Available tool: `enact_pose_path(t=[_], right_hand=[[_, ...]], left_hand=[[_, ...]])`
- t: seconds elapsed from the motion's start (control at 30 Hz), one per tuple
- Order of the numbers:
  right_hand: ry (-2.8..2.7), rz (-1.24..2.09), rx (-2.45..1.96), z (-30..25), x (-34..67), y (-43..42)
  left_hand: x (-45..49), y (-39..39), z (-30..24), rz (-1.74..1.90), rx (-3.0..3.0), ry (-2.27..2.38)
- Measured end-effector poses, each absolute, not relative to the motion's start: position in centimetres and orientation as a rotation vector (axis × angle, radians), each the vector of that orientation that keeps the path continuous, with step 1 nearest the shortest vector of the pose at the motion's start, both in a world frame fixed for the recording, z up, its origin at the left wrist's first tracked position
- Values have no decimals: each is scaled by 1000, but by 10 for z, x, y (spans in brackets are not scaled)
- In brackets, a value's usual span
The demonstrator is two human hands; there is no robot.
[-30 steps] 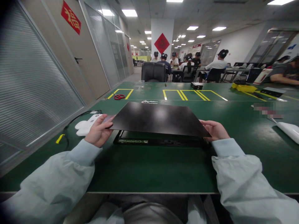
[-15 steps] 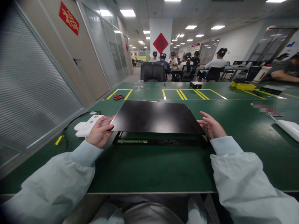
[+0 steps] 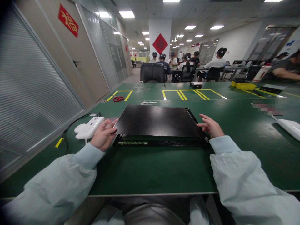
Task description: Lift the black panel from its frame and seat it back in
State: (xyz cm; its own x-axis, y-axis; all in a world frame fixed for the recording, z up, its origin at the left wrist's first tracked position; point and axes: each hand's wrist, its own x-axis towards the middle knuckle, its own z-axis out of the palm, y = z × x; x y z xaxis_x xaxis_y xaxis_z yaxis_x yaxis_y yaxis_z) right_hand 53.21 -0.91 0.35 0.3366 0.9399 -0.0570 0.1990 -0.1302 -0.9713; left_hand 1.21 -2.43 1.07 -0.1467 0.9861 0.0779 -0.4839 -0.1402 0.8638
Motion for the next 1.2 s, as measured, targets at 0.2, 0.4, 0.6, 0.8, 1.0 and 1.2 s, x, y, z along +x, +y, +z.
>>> enact_pose_path(t=[0.2,0.4,0.6,0.8,1.0,1.2], right_hand=[[-1075,837,-1586,2,537,-8],[-1016,868,-1588,3,532,-11],[-1005,928,-1562,5,527,-13],[-1062,1032,-1455,6,524,-16],[-1078,993,-1458,3,528,-12],[-1083,918,-1518,0,536,-9]], left_hand=[[14,-20,4,1540,844,857],[12,-11,-1,1543,875,854],[8,-7,4,1583,912,819],[-3,-10,16,1654,961,780],[-2,-14,17,1638,992,780],[7,-15,4,1579,968,827]])
